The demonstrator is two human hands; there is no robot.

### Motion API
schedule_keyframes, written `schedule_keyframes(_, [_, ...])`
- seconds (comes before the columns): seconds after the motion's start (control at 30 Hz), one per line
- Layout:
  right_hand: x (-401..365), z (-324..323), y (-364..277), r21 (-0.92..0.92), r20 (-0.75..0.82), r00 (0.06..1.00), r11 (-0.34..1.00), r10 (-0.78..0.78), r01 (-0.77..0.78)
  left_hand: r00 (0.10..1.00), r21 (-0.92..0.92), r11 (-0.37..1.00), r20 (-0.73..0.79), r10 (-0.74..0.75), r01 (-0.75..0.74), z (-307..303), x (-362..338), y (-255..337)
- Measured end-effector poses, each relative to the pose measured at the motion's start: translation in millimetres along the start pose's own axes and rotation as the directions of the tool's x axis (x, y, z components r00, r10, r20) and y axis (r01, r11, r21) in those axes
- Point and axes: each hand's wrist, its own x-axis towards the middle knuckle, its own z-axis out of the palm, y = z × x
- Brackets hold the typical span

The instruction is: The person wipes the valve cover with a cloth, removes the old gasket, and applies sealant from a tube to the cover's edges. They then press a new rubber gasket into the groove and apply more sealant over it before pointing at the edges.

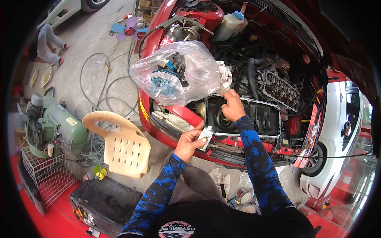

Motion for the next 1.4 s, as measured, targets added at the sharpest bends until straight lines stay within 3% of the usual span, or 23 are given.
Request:
schedule_keyframes(0.2, [10.3, -1.0, -8.0, -0.076, 0.028, 0.987, 0.984, -0.156, 0.158, 1.0, 0.009, 1.0, 0.004, 0.001, -0.001, 3.8, 0.5, 4.7])
schedule_keyframes(0.3, [18.1, -3.4, -16.7, -0.177, 0.121, 0.986, 0.974, -0.118, 0.139, 1.0, -0.003, 1.0, -0.019, -0.019, 0.019, 6.8, 0.1, 7.4])
schedule_keyframes(0.43, [25.5, 1.9, -18.6, -0.2, 0.114, 0.976, 0.958, -0.188, 0.208, 1.0, 0.012, 1.0, -0.01, 0.004, -0.003, 6.4, 0.2, 8.9])
schedule_keyframes(0.5, [27.6, 5.6, -17.6, -0.171, 0.04, 0.952, 0.937, -0.303, 0.306, 1.0, 0.007, 1.0, -0.009, -0.01, 0.01, 3.0, 0.7, 6.8])
schedule_keyframes(0.57, [26.5, 2.3, -16.5, -0.102, 0.036, 0.951, 0.945, -0.309, 0.311, 0.997, -0.017, 0.997, 0.008, -0.077, 0.077, -3.9, 2.0, 0.1])
schedule_keyframes(0.63, [23.3, -2.6, -14.5, -0.033, 0.036, 0.948, 0.948, -0.317, 0.318, 0.999, -0.017, 0.999, 0.004, -0.039, 0.039, 3.0, 1.2, 6.7])
schedule_keyframes(0.7, [17.7, -7.8, -9.9, 0.045, -0.024, 0.982, 0.982, -0.185, 0.186, 1.0, -0.018, 1.0, -0.003, -0.005, 0.005, 4.5, 0.4, 7.3])
schedule_keyframes(0.93, [6.6, -5.5, 2.6, -0.06, -0.026, 0.999, 0.998, -0.023, 0.021, 1.0, -0.017, 1.0, -0.009, -0.005, 0.005, 3.7, 0.0, 5.1])
schedule_keyframes(1.1, [12.1, 5.1, -6.0, -0.078, 0.023, 0.997, 0.995, -0.067, 0.069, 0.998, -0.025, 0.997, -0.007, -0.07, 0.07, 0.8, -0.3, 4.5])
schedule_keyframes(1.27, [20.6, 9.8, -16.7, -0.082, 0.067, 0.995, 0.993, -0.076, 0.082, 1.0, -0.001, 1.0, 0.001, 0.016, -0.016, 2.0, 0.1, 6.2])
schedule_keyframes(1.4, [25.5, 6.2, -15.0, -0.054, 0.071, 0.983, 0.983, -0.172, 0.176, 1.0, 0.006, 1.0, 0.004, 0.026, -0.026, 0.7, 0.5, 3.8])
